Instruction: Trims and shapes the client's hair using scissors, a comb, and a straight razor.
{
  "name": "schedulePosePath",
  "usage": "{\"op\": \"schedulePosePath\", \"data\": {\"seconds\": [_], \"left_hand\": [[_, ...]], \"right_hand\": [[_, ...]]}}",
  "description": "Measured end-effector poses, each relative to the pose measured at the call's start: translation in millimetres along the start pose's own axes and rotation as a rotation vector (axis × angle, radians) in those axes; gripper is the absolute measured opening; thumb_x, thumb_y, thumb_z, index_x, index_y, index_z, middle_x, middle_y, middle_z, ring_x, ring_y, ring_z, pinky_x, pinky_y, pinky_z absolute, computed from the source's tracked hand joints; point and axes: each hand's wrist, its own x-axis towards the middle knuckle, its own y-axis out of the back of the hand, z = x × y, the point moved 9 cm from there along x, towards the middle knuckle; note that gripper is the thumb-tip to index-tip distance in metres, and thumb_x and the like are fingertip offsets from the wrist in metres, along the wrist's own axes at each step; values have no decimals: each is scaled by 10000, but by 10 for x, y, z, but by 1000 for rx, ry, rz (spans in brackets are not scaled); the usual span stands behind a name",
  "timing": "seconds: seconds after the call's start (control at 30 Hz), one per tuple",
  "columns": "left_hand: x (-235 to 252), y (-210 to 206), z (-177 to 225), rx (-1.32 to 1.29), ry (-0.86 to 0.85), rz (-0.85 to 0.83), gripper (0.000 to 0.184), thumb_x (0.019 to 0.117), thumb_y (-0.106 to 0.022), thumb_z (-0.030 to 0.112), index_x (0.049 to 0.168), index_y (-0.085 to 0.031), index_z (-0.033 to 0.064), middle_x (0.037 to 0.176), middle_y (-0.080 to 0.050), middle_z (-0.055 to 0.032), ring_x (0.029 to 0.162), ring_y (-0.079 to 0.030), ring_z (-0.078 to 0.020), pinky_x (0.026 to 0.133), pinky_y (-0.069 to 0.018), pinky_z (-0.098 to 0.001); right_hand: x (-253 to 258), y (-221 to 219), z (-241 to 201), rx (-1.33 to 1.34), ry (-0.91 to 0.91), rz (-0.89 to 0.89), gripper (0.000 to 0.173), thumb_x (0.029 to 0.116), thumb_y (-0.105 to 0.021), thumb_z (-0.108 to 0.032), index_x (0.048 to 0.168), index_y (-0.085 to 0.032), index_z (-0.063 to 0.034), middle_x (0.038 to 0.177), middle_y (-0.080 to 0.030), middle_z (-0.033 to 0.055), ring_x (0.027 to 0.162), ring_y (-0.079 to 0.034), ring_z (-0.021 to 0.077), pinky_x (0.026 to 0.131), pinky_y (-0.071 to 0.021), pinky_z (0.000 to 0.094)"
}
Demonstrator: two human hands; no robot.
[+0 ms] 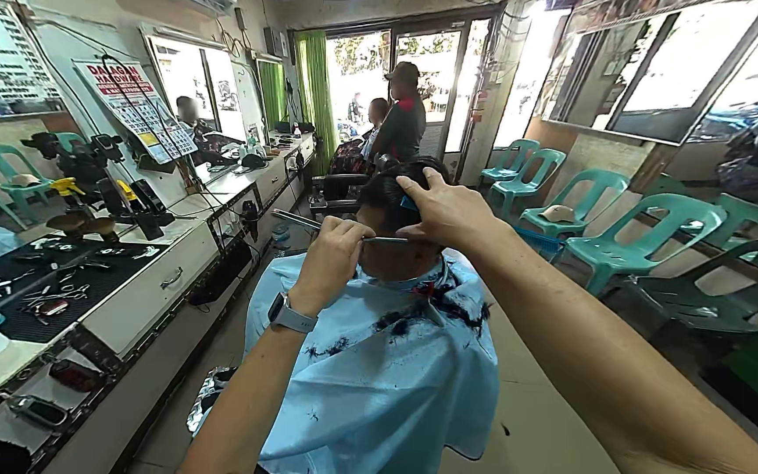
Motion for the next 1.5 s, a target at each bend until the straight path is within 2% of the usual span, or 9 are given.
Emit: {"op": "schedulePosePath", "data": {"seconds": [0.17,0.3,0.5,0.9,1.5], "left_hand": [[116,-118,-45,28,-31,-42,216,1001,-580,65,1136,-726,148,1159,-705,-13,1149,-607,-248,943,-523,-415],[143,-51,73,15,-83,-52,225,968,-597,7,1114,-731,115,1206,-702,-27,1137,-611,-273,934,-512,-435],[218,-75,78,35,-92,-76,217,966,-608,20,1113,-734,119,1226,-697,-20,1131,-609,-269,939,-505,-431],[283,-118,67,58,-68,-111,188,944,-652,38,1091,-729,126,1216,-688,-36,1122,-605,-303,893,-521,-477],[393,-263,-86,73,-40,-146,182,970,-636,110,1104,-738,182,1219,-646,-44,1139,-579,-289,881,-540,-451]], "right_hand": [[93,-29,41,-31,12,11,970,789,-826,-580,1592,-368,-285,1563,-370,274,1003,-665,482,749,-559,638],[144,-26,70,-25,7,-25,993,776,-842,-564,1599,-357,-290,1581,-354,268,1032,-659,480,776,-552,642],[228,-49,129,-26,16,-44,1031,734,-878,-530,1595,-358,-303,1569,-365,264,1032,-657,473,780,-552,641],[302,-1,178,-18,29,-41,986,714,-870,-550,1559,-422,-309,1461,-464,257,1028,-654,441,790,-549,626],[317,24,208,-18,40,-29,927,717,-857,-549,1521,-462,-313,1402,-487,241,1009,-658,404,776,-558,589]]}}
